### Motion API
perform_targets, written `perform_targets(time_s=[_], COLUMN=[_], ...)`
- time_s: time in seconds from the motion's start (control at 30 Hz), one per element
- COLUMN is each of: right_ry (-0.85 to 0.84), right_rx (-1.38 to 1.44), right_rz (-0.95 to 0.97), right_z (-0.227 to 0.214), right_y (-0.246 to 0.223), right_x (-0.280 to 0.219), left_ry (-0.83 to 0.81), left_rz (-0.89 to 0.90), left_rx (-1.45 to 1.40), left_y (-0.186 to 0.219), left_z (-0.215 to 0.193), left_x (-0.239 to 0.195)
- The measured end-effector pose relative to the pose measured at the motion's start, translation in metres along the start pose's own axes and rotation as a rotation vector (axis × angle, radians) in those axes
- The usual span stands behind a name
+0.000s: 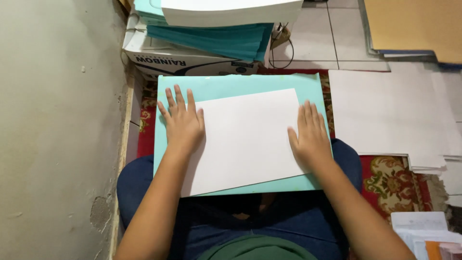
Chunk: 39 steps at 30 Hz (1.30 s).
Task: Folding large white sheets of paper on a flat surface and smoothing the creases.
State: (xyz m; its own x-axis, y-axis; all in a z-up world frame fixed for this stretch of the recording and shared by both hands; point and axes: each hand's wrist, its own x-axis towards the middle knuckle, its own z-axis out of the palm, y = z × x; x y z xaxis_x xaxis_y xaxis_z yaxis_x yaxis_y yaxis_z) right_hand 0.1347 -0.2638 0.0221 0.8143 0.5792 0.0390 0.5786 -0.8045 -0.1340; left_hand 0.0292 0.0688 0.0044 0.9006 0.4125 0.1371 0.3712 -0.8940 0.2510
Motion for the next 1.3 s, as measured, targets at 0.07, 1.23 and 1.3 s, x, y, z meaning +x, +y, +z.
perform_targets(time_s=[0.07, 1.23, 1.3], right_ry=[-0.026, -0.054, 0.006], right_rx=[-0.047, 0.052, -0.031], right_rz=[-0.011, 0.01, 0.025], right_z=[0.011, 0.004, 0.011], right_y=[0.007, -0.017, -0.004], right_x=[-0.035, 0.019, -0.011], left_ry=[-0.003, -0.164, -0.132], left_rz=[0.059, 0.137, 0.173], left_rx=[0.052, -0.009, 0.048], left_y=[0.002, 0.003, -0.003], left_z=[0.002, -0.013, -0.005], left_x=[-0.033, -0.05, -0.078])
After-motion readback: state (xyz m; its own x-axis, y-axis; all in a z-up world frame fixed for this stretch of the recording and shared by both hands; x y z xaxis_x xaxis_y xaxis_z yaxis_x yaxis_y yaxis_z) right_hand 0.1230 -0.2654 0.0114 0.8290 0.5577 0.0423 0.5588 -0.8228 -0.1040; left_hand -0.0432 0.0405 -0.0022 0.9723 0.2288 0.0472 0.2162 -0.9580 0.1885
